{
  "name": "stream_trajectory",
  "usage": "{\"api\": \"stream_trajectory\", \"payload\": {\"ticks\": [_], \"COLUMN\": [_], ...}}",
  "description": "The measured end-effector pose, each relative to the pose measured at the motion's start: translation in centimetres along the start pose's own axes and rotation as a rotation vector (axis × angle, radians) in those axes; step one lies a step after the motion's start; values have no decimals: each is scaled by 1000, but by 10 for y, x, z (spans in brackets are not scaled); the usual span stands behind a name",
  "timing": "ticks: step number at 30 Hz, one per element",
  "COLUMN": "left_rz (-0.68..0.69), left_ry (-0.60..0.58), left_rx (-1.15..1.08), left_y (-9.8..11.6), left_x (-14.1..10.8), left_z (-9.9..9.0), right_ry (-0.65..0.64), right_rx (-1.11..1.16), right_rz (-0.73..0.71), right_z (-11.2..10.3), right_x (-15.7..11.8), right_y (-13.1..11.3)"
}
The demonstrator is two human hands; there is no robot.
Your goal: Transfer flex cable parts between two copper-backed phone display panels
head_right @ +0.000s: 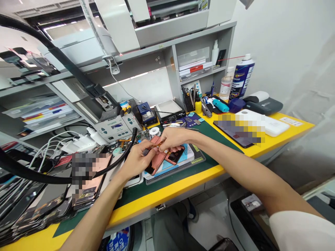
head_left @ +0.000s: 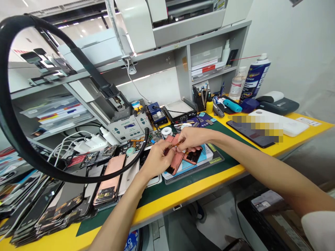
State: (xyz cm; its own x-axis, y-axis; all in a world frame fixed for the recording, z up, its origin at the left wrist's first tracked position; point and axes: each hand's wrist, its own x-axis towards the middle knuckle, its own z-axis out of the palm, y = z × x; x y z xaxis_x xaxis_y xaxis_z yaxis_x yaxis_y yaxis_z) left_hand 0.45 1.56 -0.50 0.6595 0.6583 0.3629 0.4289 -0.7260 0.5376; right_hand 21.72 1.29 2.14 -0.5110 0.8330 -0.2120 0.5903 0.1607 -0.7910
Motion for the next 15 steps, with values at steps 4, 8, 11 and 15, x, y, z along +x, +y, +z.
{"api": "stream_trajectory", "payload": {"ticks": [4,8,11,15], "left_rz": [3,10,10,13], "left_ry": [3,8,12,17], "left_rx": [-8,-12,-15,-14], "left_y": [-1,0,0,0], "left_x": [0,0,0,0], "left_z": [0,0,0,0], "right_ry": [3,-6,-11,-12], "right_rx": [-13,-12,-11,-24], "right_rz": [5,0,-13,-13], "right_z": [0,0,0,0], "right_x": [0,1,2,1], "right_y": [0,2,4,5]}}
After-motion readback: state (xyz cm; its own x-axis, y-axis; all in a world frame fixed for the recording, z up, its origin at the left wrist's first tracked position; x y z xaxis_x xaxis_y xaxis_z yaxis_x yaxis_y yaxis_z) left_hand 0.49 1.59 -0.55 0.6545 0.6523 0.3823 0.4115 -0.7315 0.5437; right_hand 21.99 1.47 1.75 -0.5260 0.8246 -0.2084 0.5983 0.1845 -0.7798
